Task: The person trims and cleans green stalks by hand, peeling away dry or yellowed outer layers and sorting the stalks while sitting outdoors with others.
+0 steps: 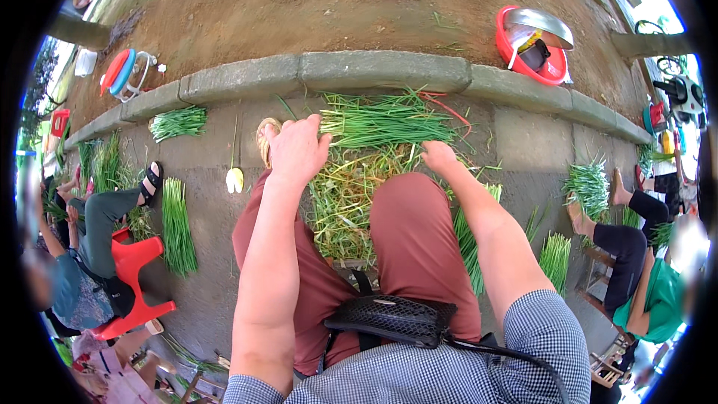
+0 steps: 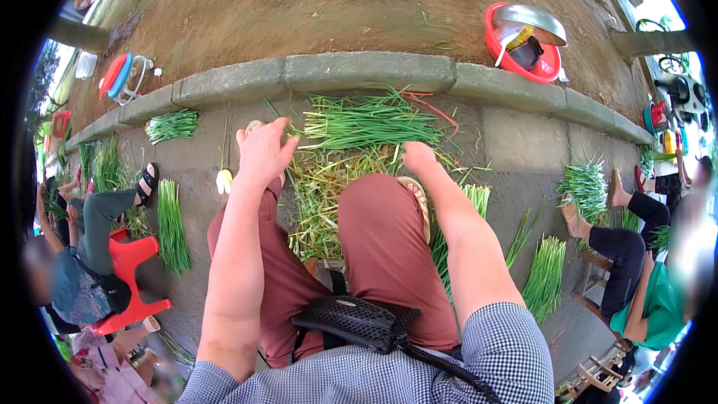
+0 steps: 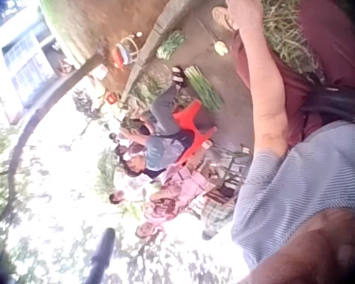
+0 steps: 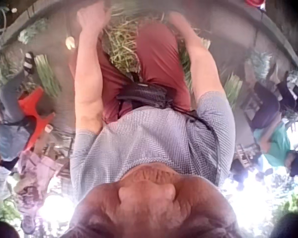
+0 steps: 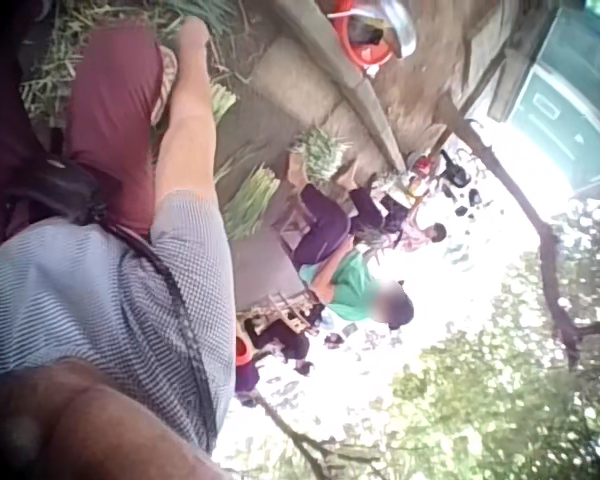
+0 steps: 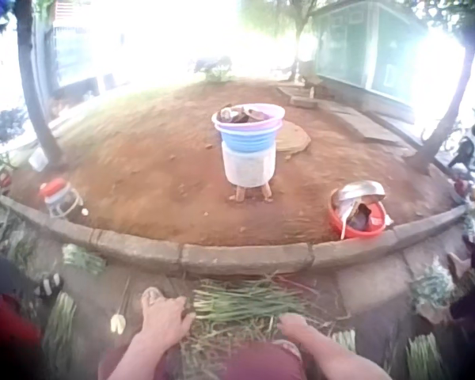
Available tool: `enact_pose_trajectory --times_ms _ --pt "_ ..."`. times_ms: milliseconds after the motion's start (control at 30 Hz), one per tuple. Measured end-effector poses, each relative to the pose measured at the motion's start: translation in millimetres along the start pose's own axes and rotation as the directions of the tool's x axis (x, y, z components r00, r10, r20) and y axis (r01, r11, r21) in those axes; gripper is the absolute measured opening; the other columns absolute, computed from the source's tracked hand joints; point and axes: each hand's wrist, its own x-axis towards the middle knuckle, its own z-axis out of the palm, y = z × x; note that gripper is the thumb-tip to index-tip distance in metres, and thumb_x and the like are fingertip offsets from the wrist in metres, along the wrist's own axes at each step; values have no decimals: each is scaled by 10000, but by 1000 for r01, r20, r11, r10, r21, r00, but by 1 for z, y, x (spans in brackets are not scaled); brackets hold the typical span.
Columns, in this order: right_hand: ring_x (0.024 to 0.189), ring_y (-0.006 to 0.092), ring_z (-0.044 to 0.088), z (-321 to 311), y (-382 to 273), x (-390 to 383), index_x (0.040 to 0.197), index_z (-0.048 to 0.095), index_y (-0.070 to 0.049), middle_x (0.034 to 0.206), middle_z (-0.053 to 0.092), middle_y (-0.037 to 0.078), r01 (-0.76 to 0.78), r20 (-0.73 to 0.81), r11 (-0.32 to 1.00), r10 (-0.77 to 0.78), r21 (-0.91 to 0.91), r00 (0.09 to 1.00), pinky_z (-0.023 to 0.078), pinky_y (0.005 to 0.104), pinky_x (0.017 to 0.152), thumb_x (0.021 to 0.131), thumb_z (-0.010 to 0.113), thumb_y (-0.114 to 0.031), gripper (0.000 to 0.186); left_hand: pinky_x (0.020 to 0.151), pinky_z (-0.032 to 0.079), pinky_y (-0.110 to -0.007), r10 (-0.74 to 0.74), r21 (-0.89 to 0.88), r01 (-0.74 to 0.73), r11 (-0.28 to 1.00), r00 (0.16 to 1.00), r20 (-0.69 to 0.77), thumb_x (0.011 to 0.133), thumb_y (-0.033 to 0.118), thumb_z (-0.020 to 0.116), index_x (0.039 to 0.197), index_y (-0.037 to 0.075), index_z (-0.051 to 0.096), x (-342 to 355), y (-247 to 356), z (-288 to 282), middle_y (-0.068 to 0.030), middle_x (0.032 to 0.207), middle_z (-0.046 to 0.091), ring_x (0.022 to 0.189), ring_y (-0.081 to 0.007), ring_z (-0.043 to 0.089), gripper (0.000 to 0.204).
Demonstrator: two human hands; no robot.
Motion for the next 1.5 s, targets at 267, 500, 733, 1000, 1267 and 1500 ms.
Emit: enact_pose_trajectory --times_ms 267,500,733,1000,1267,1500 --pt "1137 295 487 1 -103 78 1235 483 -69 1230 525 131 338 219 934 -307 -116 926 401 397 954 813 572 -234 461 860 342 -384 -121 -361 31 932 966 -229 807 237 600 1072 42 605 -5 -18 -41 -62 832 643 866 -235 579 329" --pt "1115 323 486 54 -145 97 1233 435 -24 1193 505 172 428 193 897 -403 -110 895 433 388 913 772 586 -110 493 903 338 -374 -136 -453 38 891 973 -185 790 182 623 1021 17 622 -13 -22 -58 -60 865 644 886 -228 575 284" --pt "927 270 609 71 -126 90 873 639 -46 984 612 114 414 277 861 -338 -296 900 498 364 758 742 565 -64 152 889 355 -358 -106 -471 -22 882 964 -243 778 150 638 1008 5 625 -14 -26 -57 -63 858 639 871 -231 571 273" --pt "1006 252 515 67 -109 89 939 610 -96 996 526 86 350 -10 892 -368 -287 930 471 373 797 747 583 -122 196 867 369 -351 -97 -496 -37 867 966 -242 771 154 643 1020 -1 621 -15 -25 -54 -86 853 632 862 -240 568 294" --pt "1019 250 517 77 -122 87 1182 439 -49 1110 499 112 394 -5 859 -418 -326 908 504 349 773 753 545 -36 442 849 366 -386 -56 -471 -60 880 972 -229 773 169 638 1011 13 609 -15 -23 -53 -120 858 627 874 -277 567 286" --pt "968 277 578 91 -130 102 1079 463 -59 1033 569 138 293 146 920 -262 -261 954 505 399 769 787 520 -63 298 852 373 -389 60 -345 -123 930 980 -189 779 219 632 1002 17 600 -18 -12 -49 -122 871 616 888 -277 563 303"
